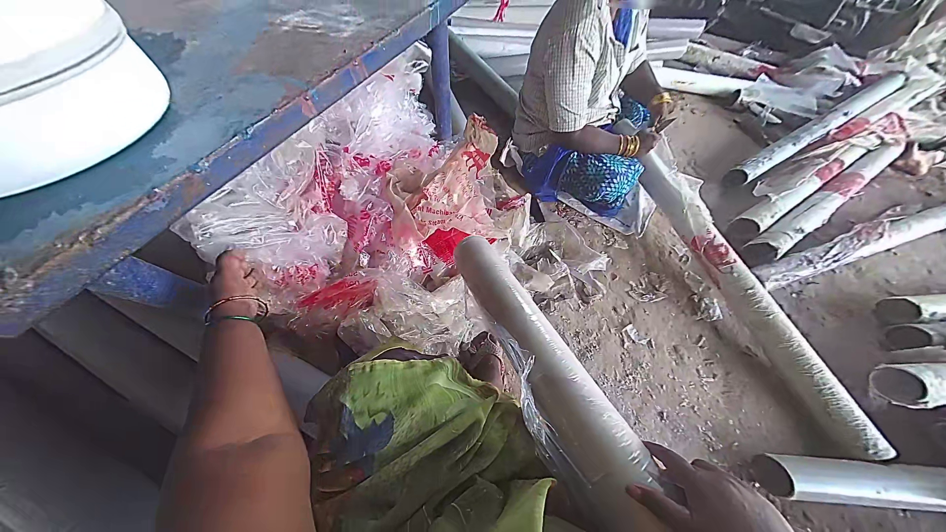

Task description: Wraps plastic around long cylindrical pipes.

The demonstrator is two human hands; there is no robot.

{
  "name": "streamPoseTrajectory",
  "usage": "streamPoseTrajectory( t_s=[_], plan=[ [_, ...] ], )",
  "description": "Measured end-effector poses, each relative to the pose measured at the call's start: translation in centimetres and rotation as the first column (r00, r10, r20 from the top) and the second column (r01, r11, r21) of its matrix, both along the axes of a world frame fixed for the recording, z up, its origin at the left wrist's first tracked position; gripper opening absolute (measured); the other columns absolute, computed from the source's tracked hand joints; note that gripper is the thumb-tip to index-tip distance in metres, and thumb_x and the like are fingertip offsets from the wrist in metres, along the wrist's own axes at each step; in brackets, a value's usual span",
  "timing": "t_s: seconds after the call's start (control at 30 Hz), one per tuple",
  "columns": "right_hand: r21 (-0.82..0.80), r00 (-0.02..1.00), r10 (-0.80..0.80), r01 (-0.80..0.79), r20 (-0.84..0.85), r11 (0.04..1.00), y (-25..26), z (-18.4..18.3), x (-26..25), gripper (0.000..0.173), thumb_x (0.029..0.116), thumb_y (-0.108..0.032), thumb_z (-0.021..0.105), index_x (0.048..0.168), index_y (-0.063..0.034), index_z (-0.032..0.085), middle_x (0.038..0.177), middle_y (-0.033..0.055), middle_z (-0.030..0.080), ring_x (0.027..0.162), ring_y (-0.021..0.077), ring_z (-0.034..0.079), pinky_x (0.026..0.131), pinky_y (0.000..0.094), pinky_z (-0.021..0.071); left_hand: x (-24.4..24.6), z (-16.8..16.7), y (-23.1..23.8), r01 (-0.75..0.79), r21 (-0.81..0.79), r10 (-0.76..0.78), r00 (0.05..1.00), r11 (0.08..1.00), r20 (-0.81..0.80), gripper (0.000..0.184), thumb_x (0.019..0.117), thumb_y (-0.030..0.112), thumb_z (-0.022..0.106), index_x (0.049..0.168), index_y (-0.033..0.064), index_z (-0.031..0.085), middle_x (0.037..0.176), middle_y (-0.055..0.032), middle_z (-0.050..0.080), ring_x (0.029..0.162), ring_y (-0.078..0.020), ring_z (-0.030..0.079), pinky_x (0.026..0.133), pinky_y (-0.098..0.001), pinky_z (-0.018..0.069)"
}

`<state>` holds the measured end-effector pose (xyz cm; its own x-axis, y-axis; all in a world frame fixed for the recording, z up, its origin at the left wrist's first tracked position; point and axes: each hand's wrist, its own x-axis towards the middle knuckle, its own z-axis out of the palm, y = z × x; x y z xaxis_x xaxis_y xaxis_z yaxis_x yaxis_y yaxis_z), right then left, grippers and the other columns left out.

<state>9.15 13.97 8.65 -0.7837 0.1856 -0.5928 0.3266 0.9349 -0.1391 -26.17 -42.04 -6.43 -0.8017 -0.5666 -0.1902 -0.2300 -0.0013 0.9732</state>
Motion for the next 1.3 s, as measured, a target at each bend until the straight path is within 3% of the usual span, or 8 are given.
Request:
streamPoseTrajectory(
  t_s=[0.27, 0.43, 0.7, 0.8, 0.9, 1.07, 1.2, 1.3],
  plan=[
    [-0.010, 0.999, 0.046, -0.046, -0.029, 0.999, -0.1, 0.0, 0.1, 0.075, 0.0931, -0.063, 0.061, 0.140, -0.0047, 0.061, 0.101, 0.0270, 0.072, 0.101, 0.0485, 0.068, 0.086, 0.0651, 0.0497, 0.4, 1.0, -1.0, -0.154, -0.484, 0.287, 0.933, 0.861, 0.215, 0.076, 0.0981, 0.048, 0.062, 0.147, -0.0075, 0.043, 0.150, -0.0292, 0.045, 0.144, -0.0369, 0.041, 0.118, -0.0519, 0.0306],
    [0.009, 0.998, 0.063, -0.063, -0.025, 0.998, 0.0, 0.0, 0.1, 0.078, 0.0921, -0.069, 0.057, 0.141, -0.0076, 0.061, 0.101, 0.0270, 0.072, 0.101, 0.0486, 0.068, 0.084, 0.0638, 0.0512, 0.4, -0.5, -1.5, -0.352, -0.075, 0.358, 0.928, 0.933, 0.105, 0.075, 0.1004, 0.045, 0.060, 0.155, 0.0028, 0.030, 0.149, -0.0231, 0.046, 0.122, -0.0316, 0.060, 0.094, -0.0467, 0.0548],
    [-0.009, 0.997, 0.061, -0.062, -0.037, 0.998, 0.3, -0.2, 0.0, 0.076, 0.0930, -0.067, 0.057, 0.139, -0.0063, 0.062, 0.099, 0.0264, 0.072, 0.100, 0.0475, 0.068, 0.084, 0.0634, 0.0503, 1.9, 2.0, 1.2, -0.312, 0.220, 0.340, 0.935, 0.924, -0.103, 0.054, 0.1110, 0.040, 0.029, 0.157, 0.0109, 0.027, 0.159, -0.0182, 0.034, 0.131, -0.0332, 0.053, 0.096, -0.0504, 0.0518],
    [-0.024, 0.999, 0.049, -0.049, 0.008, 0.999, 0.3, 0.0, -0.3, 0.076, 0.0941, -0.066, 0.057, 0.142, -0.0072, 0.059, 0.103, 0.0262, 0.071, 0.103, 0.0473, 0.067, 0.086, 0.0632, 0.0495, 1.8, 2.3, 2.1, -0.263, -0.121, 0.272, 0.960, 0.957, 0.062, 0.059, 0.1100, 0.039, 0.040, 0.152, -0.0022, 0.035, 0.149, -0.0238, 0.046, 0.127, -0.0298, 0.058, 0.101, -0.0424, 0.0520],
    [-0.017, 0.998, 0.061, -0.061, 0.012, 0.998, 0.3, -0.1, -0.3, 0.076, 0.0941, -0.067, 0.057, 0.142, -0.0080, 0.059, 0.103, 0.0254, 0.072, 0.103, 0.0464, 0.067, 0.086, 0.0618, 0.0499, 2.4, 4.2, 3.1, 0.031, -0.642, 0.243, 0.911, 0.766, 0.333, 0.063, 0.1024, 0.044, 0.054, 0.139, -0.0082, 0.053, 0.143, -0.0292, 0.054, 0.138, -0.0373, 0.049, 0.114, -0.0519, 0.0362],
    [-0.018, 0.996, 0.092, -0.092, -0.010, 0.996, 0.4, -0.4, -0.2, 0.077, 0.0936, -0.069, 0.054, 0.140, -0.0079, 0.060, 0.099, 0.0240, 0.072, 0.100, 0.0461, 0.068, 0.084, 0.0624, 0.0505, 3.3, 6.7, 4.6, 0.053, -0.760, 0.287, 0.907, 0.648, 0.307, 0.056, 0.0975, 0.040, 0.060, 0.131, -0.0044, 0.060, 0.137, -0.0272, 0.059, 0.134, -0.0376, 0.053, 0.110, -0.0551, 0.0394],
    [-0.030, 0.996, 0.086, -0.086, 0.002, 0.996, 0.4, -0.2, -0.3, 0.078, 0.0938, -0.070, 0.053, 0.141, -0.0080, 0.060, 0.099, 0.0246, 0.072, 0.100, 0.0466, 0.068, 0.083, 0.0632, 0.0502, 5.1, 9.3, 7.8, -0.052, -0.603, 0.118, 0.991, 0.796, 0.070, 0.053, 0.1019, 0.036, 0.055, 0.137, -0.0034, 0.055, 0.134, -0.0259, 0.059, 0.123, -0.0331, 0.058, 0.107, -0.0490, 0.0420],
    [-0.035, 0.996, 0.074, -0.073, 0.043, 0.997, 0.4, 0.0, -0.6, 0.078, 0.0947, -0.069, 0.053, 0.143, -0.0084, 0.058, 0.104, 0.0253, 0.071, 0.103, 0.0464, 0.067, 0.086, 0.0634, 0.0497, 8.9, 10.3, 14.7, 0.272, -0.473, -0.263, 0.961, 0.838, 0.086, 0.056, 0.1082, 0.043, 0.044, 0.130, -0.0068, 0.055, 0.111, -0.0228, 0.062, 0.090, -0.0263, 0.064, 0.086, -0.0456, 0.0524]
  ],
)
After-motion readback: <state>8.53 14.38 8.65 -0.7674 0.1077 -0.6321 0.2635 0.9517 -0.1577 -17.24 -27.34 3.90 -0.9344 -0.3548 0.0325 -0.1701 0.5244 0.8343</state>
